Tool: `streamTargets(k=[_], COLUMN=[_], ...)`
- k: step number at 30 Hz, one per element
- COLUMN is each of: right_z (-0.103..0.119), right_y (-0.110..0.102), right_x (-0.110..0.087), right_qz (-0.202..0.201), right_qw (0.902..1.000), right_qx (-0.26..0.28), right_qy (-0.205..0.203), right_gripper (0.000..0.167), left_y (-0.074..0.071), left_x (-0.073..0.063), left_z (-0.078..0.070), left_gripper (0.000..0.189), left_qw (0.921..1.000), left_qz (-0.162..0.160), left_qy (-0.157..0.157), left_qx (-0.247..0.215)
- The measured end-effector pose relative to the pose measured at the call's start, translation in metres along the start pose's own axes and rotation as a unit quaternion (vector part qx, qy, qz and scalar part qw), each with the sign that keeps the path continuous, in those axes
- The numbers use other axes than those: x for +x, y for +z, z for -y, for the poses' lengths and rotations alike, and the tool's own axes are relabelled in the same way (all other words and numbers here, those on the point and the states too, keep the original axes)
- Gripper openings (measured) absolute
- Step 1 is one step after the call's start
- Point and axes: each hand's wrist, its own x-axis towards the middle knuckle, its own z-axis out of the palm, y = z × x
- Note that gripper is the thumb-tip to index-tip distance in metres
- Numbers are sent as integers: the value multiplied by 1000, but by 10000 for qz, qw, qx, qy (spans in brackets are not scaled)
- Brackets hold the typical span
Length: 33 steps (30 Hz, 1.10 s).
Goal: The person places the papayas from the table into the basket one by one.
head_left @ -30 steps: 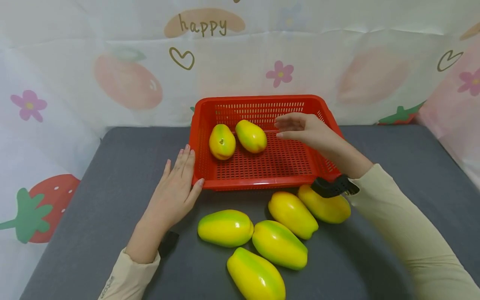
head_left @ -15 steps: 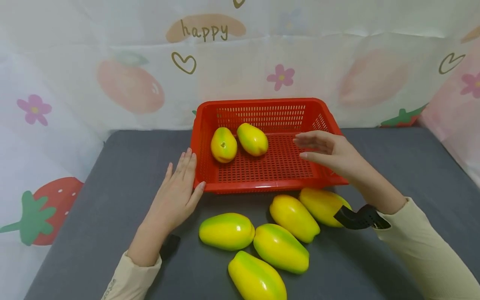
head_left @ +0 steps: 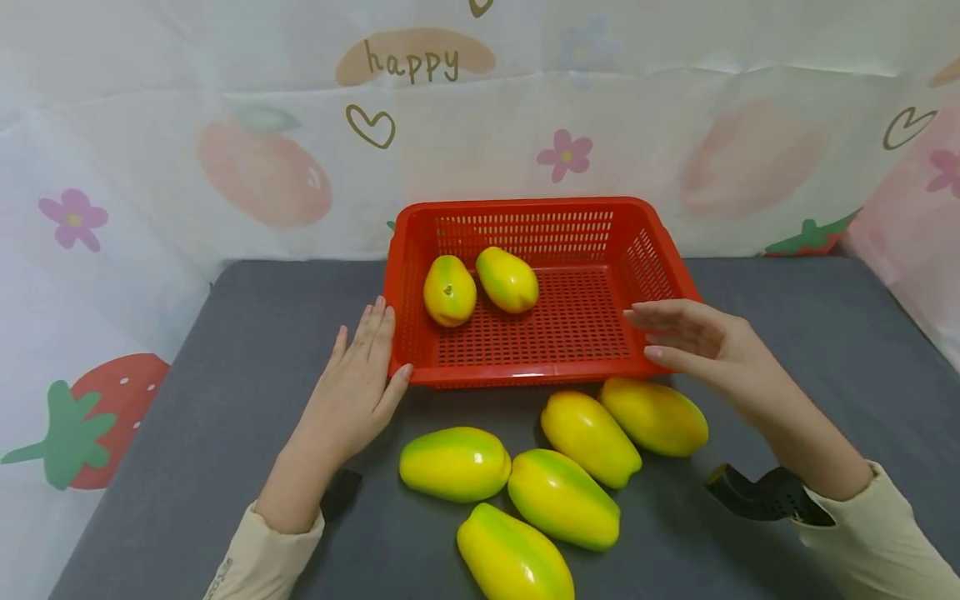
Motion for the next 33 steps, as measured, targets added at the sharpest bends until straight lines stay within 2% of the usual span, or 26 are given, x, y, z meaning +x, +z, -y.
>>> streamTargets(k=[4, 17, 26, 29, 33], right_z=[-6, -20, -29, -32, -35], right_y=[0, 1, -3, -8, -15], right_x=[-11, -45, -67, -70, -73], right_qz=[-66, -247, -211, -318, -413], right_qw=[9998, 9989, 9993, 9994, 9979], right_qx=[34, 306, 292, 101, -231], right_qy=[-159, -235, 54, 120, 454], right_gripper=[40, 38, 39, 38, 37], left_y=[1, 1, -1, -1, -1], left_x=[0, 0, -1, -1, -1], left_z=[0, -2, -1, -1, 0], left_gripper=[71, 71, 71, 71, 71], left_qw=[10000, 10000, 10000, 10000, 10000], left_qz=[-19, -33, -66, -39, 25], left_qy=[14, 11, 15, -1, -23], left_qx=[-16, -29, 11, 39, 33])
